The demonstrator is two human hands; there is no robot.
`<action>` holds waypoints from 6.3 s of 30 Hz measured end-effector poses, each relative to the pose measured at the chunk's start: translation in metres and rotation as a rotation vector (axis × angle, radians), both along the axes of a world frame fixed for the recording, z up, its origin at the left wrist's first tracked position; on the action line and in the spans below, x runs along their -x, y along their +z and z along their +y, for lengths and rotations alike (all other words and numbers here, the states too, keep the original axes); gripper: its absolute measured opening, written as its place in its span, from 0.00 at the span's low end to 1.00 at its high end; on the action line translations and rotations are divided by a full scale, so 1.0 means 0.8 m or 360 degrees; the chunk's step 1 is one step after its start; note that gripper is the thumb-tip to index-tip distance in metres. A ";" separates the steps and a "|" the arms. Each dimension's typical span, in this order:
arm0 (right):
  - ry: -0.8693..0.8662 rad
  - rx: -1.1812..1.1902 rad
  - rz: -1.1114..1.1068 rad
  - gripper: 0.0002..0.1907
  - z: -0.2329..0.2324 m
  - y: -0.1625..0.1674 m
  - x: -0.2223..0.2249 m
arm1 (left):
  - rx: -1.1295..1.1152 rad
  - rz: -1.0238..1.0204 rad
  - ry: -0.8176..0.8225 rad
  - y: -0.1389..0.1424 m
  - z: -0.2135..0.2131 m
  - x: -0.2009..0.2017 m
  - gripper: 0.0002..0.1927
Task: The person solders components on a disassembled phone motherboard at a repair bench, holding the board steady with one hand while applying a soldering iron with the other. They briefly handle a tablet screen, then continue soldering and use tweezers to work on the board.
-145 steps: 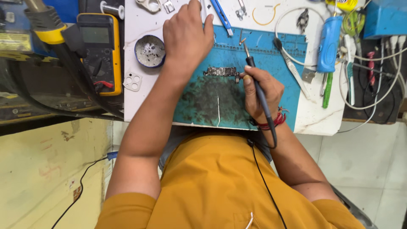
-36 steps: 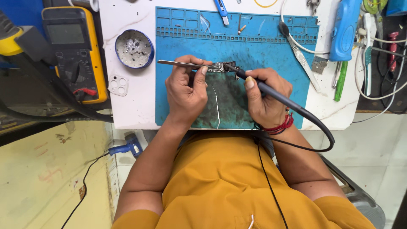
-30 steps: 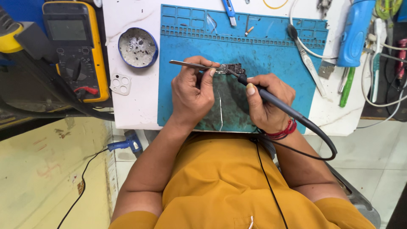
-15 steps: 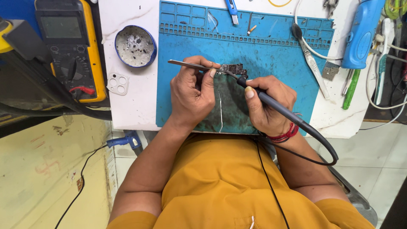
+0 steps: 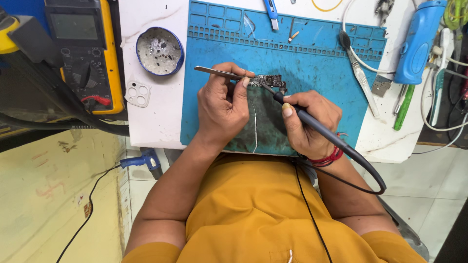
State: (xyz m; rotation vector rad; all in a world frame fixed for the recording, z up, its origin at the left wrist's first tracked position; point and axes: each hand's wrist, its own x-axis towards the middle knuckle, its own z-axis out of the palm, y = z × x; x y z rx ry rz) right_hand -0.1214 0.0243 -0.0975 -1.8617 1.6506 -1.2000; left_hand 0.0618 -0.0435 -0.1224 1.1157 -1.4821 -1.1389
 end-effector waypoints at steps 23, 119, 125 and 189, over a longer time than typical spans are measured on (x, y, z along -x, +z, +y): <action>0.0031 0.0043 0.0044 0.03 -0.002 0.000 -0.001 | -0.0012 -0.0013 -0.0014 -0.003 0.001 -0.001 0.09; 0.0129 0.0103 0.0141 0.07 0.002 -0.009 -0.005 | 0.0061 -0.0052 0.0032 -0.003 0.002 -0.003 0.09; 0.0116 0.0078 0.0184 0.07 0.002 -0.005 -0.006 | 0.0059 -0.0064 0.0033 -0.003 0.002 -0.003 0.09; 0.0188 0.0094 0.0177 0.07 0.000 -0.002 -0.006 | 0.0057 -0.0082 0.0037 0.000 0.002 -0.002 0.09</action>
